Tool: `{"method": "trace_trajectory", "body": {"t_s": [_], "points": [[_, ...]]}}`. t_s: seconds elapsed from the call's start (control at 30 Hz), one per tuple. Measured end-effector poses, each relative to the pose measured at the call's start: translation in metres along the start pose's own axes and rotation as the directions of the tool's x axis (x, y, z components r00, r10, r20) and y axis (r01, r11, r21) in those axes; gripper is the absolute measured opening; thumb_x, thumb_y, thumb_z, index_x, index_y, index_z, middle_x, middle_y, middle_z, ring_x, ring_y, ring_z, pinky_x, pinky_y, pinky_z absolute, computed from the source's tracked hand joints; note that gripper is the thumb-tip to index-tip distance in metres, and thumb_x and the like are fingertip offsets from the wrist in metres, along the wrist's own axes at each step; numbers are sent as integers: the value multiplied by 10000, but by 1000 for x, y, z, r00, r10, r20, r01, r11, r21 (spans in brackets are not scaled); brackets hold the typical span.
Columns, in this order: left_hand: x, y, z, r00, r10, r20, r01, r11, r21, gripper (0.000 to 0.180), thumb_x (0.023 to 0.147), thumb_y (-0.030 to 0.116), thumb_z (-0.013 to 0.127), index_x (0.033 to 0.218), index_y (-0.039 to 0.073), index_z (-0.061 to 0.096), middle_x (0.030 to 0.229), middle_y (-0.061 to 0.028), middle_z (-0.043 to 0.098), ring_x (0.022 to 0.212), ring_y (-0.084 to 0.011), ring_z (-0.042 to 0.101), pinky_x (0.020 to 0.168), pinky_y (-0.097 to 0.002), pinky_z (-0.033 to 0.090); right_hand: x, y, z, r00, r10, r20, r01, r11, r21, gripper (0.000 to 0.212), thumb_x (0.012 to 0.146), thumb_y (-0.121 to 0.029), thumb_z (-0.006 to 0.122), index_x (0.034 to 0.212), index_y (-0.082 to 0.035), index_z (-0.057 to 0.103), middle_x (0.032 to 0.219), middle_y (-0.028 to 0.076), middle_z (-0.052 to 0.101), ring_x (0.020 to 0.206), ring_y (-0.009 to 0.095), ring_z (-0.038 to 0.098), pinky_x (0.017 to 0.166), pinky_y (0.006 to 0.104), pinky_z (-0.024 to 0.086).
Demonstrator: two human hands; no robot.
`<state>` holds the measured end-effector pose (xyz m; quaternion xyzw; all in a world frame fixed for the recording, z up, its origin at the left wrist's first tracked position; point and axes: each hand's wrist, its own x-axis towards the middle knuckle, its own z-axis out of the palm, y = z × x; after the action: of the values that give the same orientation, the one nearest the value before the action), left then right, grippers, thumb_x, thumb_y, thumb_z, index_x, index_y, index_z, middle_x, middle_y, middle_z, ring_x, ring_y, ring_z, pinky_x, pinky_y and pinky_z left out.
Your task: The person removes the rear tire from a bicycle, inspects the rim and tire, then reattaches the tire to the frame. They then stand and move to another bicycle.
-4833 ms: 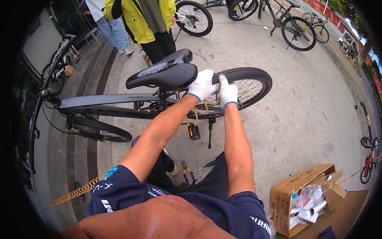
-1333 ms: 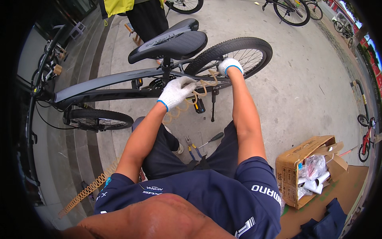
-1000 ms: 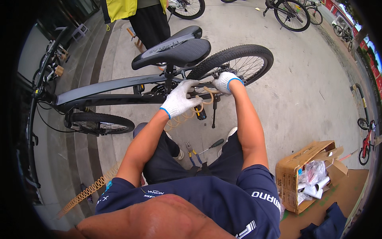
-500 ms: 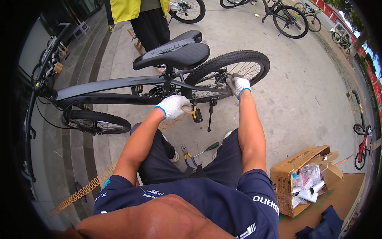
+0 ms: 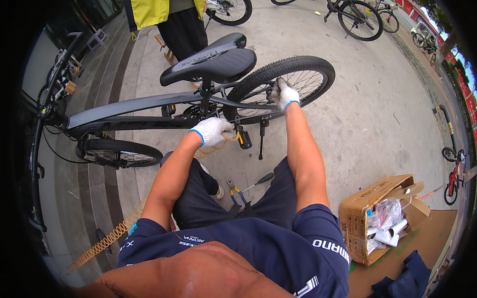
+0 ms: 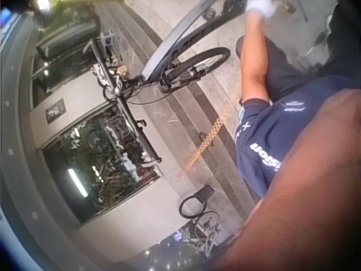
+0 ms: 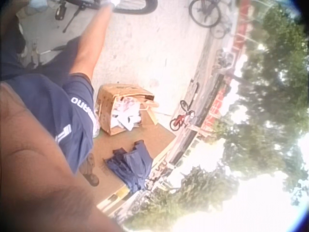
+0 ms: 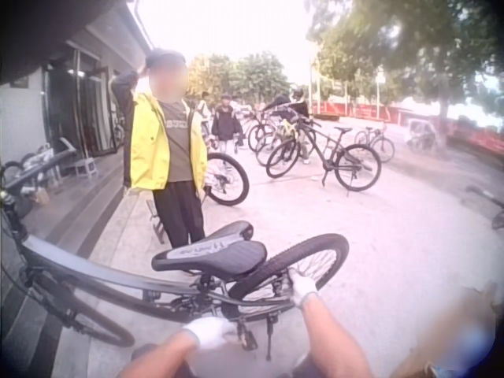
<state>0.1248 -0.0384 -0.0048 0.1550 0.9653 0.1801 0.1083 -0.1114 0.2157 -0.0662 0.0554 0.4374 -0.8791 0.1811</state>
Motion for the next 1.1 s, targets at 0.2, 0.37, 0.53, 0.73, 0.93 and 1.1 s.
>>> {"method": "trace_trajectory", "body": {"t_s": [0.2,0.37,0.53,0.73,0.93,1.1], "points": [[-2,-5,4,1000,-1,-4,1,1000,-12,217,908,147,699,1096,91,792,1076,-207,772,1046,-445,733,911,-512,577,1,6,5,992,123,7,-122,975,184,192,1146,-103,615,1321,-32,653,1168,89,696,942,175,679,802,279,642],[0,-8,6,998,-16,57,15,1000,5,236,876,141,701,1088,97,796,1073,-205,773,1039,-447,734,908,-515,578,6,2,-1,976,170,134,-190,969,155,207,1163,-138,595,1351,-64,639,1138,55,689,900,151,664,760,274,631],[-3,-3,4,998,-31,48,31,999,-12,262,841,134,707,1087,106,796,1069,-199,771,1049,-446,729,910,-513,577,15,3,-8,964,185,190,-223,953,206,163,1158,-133,600,1299,-66,649,1063,46,675,853,146,660,693,246,621],[-4,3,0,992,-65,105,64,998,12,293,812,128,727,1096,128,803,1103,-189,780,1075,-439,732,914,-502,580,24,-3,-16,881,370,295,-432,883,182,128,1153,-215,631,1128,-91,653,884,-8,612,676,74,549,516,190,494],[-1,0,7,991,-51,123,49,999,25,301,796,124,741,1087,140,817,1071,-181,791,1058,-425,743,893,-503,588,14,-3,2,917,352,189,-370,926,72,288,1179,-389,579,1028,-147,621,792,-46,570,597,48,451,448,193,379],[0,1,5,984,-82,158,78,996,34,365,767,106,759,1125,136,821,1086,-177,798,1070,-417,751,902,-502,597,2,-1,1,968,202,152,-228,956,186,202,1154,-295,639,1125,-96,663,916,-15,677,693,79,632,525,235,571]]}}
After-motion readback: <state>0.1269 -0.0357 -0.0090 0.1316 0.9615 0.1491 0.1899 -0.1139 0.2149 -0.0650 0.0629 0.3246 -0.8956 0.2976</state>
